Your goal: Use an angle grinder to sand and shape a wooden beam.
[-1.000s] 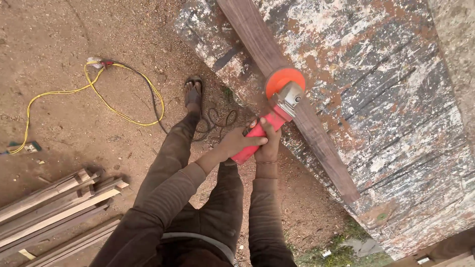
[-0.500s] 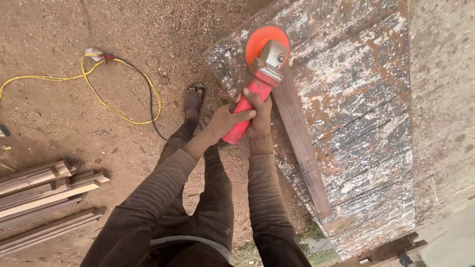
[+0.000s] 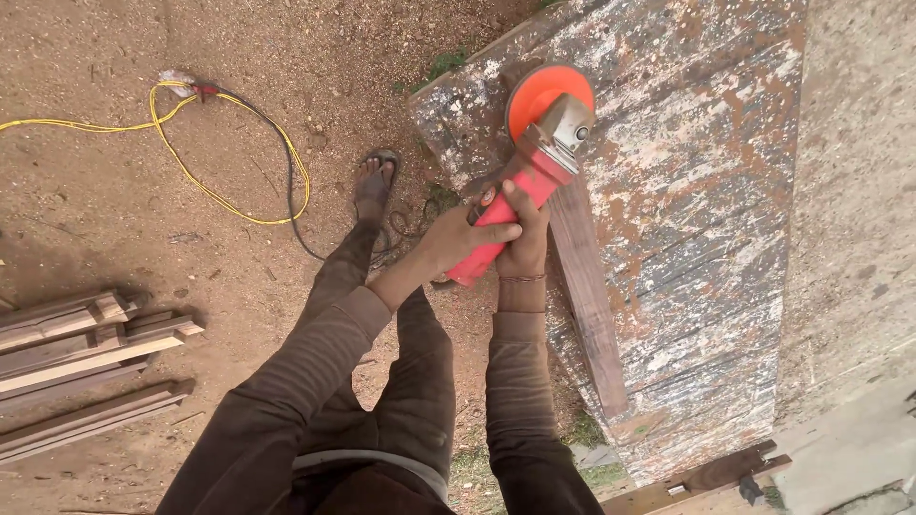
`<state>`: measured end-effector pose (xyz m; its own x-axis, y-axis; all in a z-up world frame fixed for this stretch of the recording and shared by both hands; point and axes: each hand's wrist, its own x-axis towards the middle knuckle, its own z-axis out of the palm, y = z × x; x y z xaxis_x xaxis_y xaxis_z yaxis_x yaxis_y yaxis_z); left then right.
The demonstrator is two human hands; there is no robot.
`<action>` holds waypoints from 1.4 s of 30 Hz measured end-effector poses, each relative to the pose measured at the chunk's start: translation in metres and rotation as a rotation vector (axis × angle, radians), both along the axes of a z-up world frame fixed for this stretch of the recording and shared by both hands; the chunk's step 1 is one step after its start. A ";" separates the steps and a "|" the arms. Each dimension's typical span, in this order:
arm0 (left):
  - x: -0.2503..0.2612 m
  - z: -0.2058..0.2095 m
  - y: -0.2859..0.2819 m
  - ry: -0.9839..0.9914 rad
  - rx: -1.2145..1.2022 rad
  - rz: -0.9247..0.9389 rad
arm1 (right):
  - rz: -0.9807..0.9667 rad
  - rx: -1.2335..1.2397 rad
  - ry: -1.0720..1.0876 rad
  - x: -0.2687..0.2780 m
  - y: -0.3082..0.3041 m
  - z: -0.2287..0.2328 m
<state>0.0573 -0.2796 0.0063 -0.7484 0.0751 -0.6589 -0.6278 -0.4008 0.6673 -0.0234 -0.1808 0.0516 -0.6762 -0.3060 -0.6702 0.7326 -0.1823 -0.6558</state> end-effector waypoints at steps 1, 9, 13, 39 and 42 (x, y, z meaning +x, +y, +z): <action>0.004 0.002 0.003 0.002 0.005 -0.003 | -0.003 0.005 0.002 0.006 0.004 0.001; 0.018 0.025 0.016 -0.049 -0.144 -0.258 | -0.177 0.075 -0.053 0.040 0.032 0.008; -0.004 0.022 -0.011 -0.070 -0.074 -0.177 | -0.134 0.067 -0.069 0.008 0.002 0.002; 0.042 0.017 0.013 -0.093 0.014 -0.205 | -0.142 0.174 -0.077 0.059 0.027 0.011; 0.023 0.024 -0.010 -0.124 -0.011 -0.231 | -0.078 0.024 -0.031 0.036 0.002 0.012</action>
<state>0.0798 -0.2892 0.0303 -0.6254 0.2266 -0.7466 -0.7793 -0.2304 0.5828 0.0131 -0.1784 0.0633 -0.6760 -0.2363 -0.6980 0.7369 -0.2242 -0.6378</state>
